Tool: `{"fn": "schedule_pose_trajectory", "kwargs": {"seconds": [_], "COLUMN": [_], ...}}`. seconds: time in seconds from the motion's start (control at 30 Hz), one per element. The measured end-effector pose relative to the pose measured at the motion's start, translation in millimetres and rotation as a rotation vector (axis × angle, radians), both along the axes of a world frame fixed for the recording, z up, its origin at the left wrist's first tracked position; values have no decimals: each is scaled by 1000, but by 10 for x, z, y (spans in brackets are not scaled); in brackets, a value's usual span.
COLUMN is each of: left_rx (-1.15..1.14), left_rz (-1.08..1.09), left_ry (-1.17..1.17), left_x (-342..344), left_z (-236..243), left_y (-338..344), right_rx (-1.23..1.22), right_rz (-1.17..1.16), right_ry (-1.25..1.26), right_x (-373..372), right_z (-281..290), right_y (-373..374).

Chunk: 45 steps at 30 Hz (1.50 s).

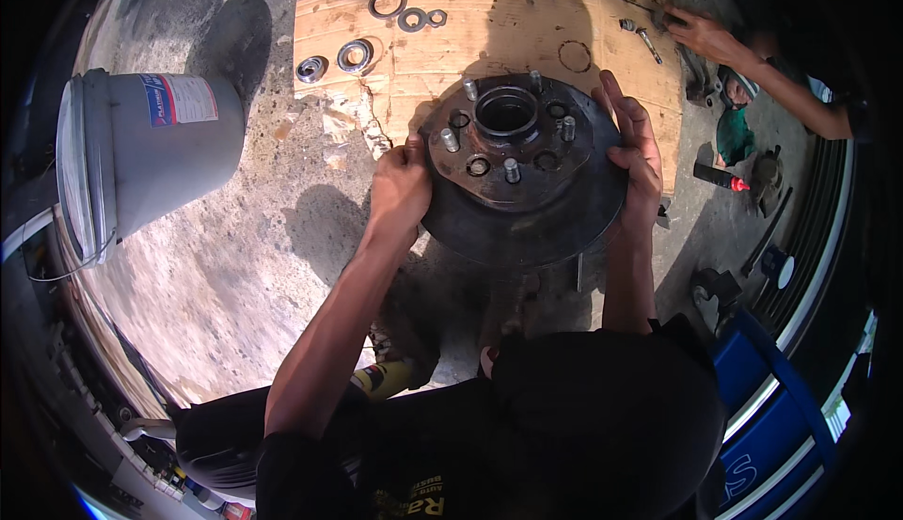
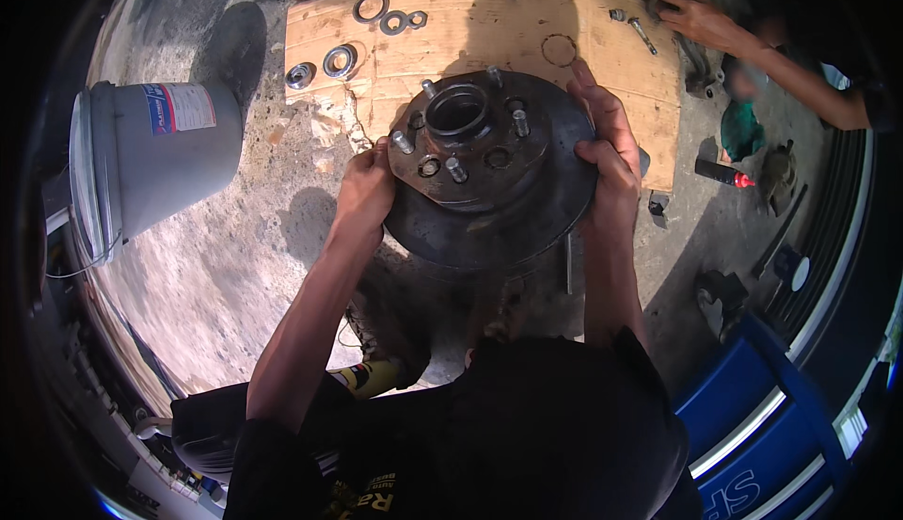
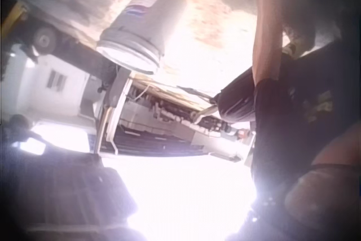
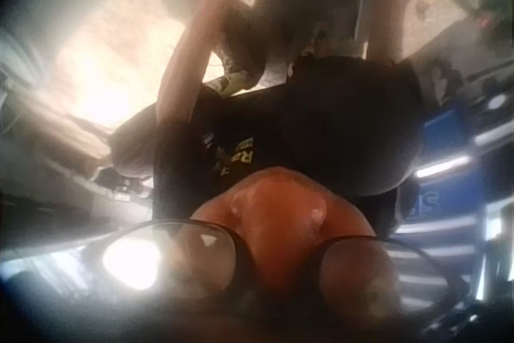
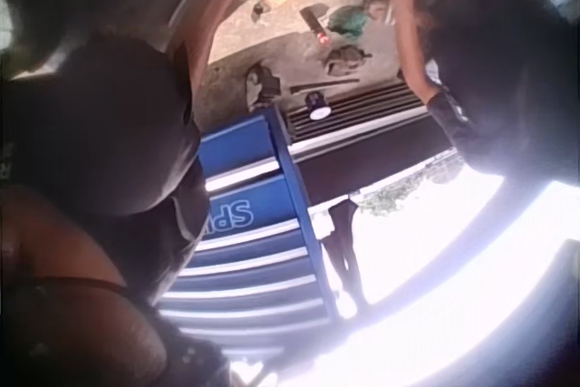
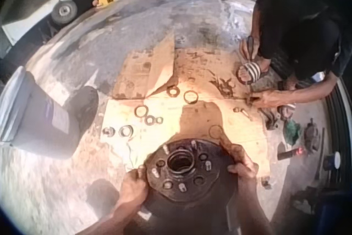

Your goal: The person disassembles and cleans a brake rotor assembly, using a hammer and a metal rod to tap out bearings and seals on a wooden board.

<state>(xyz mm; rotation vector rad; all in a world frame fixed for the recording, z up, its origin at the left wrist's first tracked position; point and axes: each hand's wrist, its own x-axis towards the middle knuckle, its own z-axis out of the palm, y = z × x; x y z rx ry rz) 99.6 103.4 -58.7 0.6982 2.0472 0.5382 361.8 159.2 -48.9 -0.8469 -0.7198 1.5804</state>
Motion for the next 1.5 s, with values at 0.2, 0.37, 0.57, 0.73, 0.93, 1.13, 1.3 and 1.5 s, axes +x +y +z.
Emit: {"fn": "schedule_pose_trajectory", "kwargs": {"seconds": [0.2,0.37,0.57,0.73,0.93,1.13,1.3,1.5], "left_rx": [248,484,790,429,172,77,-25,294], "left_rz": [-4,-214,-139,-553,-644,-802,-1008,-969], "left_ry": [265,593,1085,763,823,980,1065,1173], "left_x": [-338,-645,-1966,-2250,-2387,-2280,-2204,-2364], "left_z": [-652,-56,1540,668,-187,-279,-266,-332], "left_y": [542,723,1270,1090,901,992,1061,1002], "right_rx": [86,573,1155,741,485,469,437,471], "right_rz": [138,-374,-892,-470,126,286,258,260], "right_ry": [18,-969,-824,-987,-1116,-1176,-1213,-1213], "right_x": [-308,5,517,-226,-486,-565,-600,-626], "right_z": [-964,-400,822,141,-442,-730,-741,-741], "right_y": [669,724,810,-23,-1336,-1701,-1687,-1673]}}
